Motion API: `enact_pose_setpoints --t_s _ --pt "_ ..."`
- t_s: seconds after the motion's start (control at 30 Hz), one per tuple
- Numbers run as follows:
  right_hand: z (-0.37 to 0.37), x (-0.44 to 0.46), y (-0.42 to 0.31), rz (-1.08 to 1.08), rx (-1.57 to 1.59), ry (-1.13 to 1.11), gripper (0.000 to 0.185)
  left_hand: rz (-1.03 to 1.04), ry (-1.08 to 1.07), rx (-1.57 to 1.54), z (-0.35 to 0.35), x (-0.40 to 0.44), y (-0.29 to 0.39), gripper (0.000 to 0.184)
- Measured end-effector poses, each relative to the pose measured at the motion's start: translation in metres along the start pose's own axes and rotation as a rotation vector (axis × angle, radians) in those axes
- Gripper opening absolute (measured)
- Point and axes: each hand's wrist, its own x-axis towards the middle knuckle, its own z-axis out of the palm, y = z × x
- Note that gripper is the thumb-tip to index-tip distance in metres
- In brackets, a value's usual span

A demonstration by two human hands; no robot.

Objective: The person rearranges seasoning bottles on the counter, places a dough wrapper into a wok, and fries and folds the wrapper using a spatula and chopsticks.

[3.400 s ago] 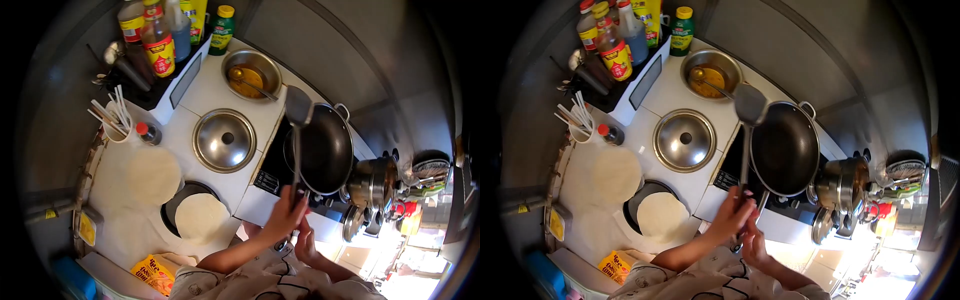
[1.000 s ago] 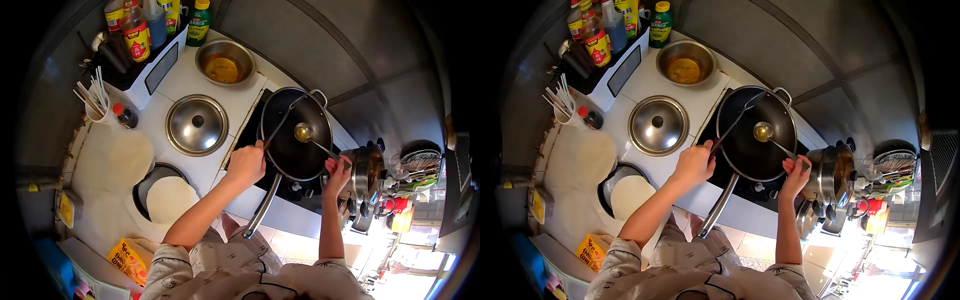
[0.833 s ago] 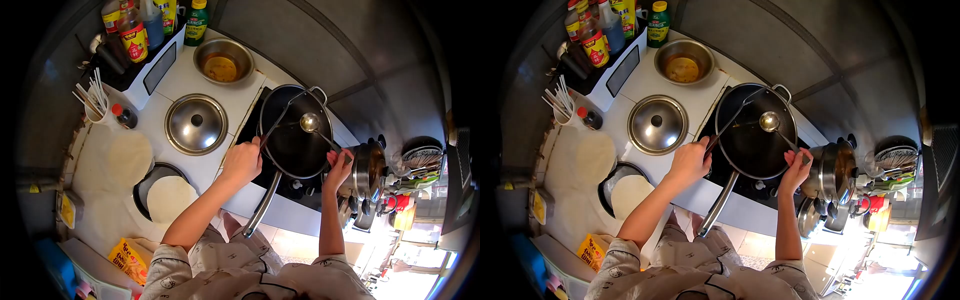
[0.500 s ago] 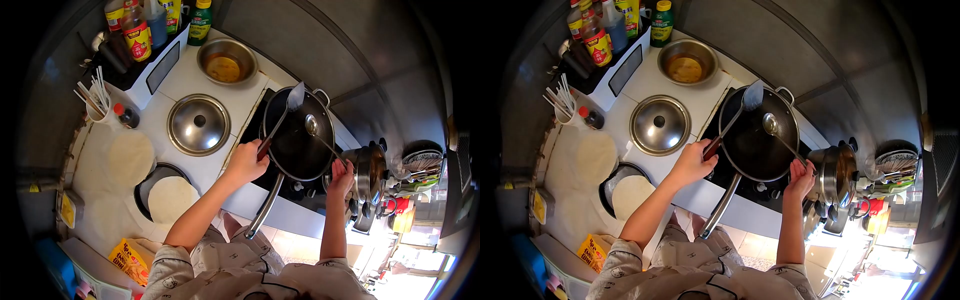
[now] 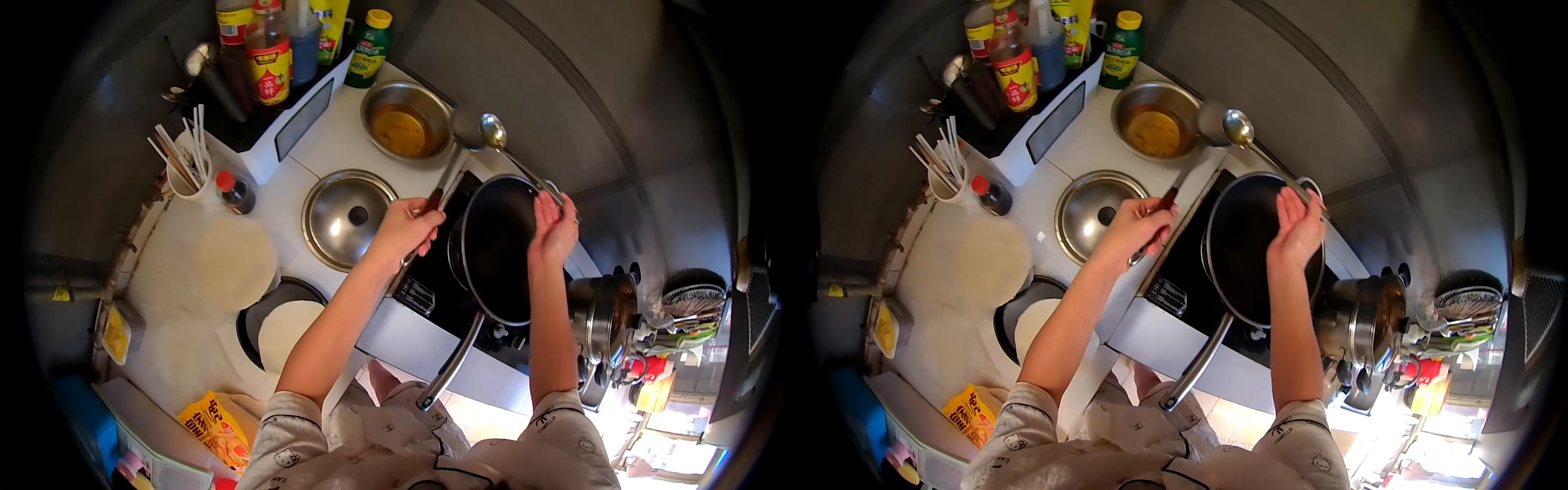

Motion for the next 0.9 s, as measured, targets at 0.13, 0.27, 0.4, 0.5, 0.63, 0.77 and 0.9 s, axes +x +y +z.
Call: enact_pose_setpoints --t_s 0.13,0.27,0.4,0.5,0.63,0.77,0.9 --pt "0.049 0.017 0.062 0.126 0.069 -0.029 0.029 0.106 0.204 -0.038 -0.038 0.028 0.006 0.011" --pt "0.082 0.024 0.131 0.284 0.142 0.014 0.031 0.112 0.223 -0.159 -0.065 0.026 0.015 0.009" --pt "0.099 0.016 0.167 0.386 0.175 0.103 0.03 0.102 0.19 -0.107 -0.065 0.011 0.01 0.017" --pt "0.097 0.011 0.175 0.464 0.131 -0.065 0.04 0.104 0.176 -0.035 -0.051 0.0 0.004 0.028" --pt "0.072 -0.017 0.15 0.636 0.015 -0.221 0.038 0.111 0.148 0.019 -0.02 -0.016 -0.006 0.033" --pt "0.003 -0.094 0.069 0.68 -0.128 -0.496 0.032 0.111 0.113 0.193 0.022 -0.043 -0.027 0.061" --pt "-0.081 -0.139 0.027 0.39 -0.429 -0.609 0.029 0.269 0.137 0.462 0.084 -0.082 -0.068 0.074"
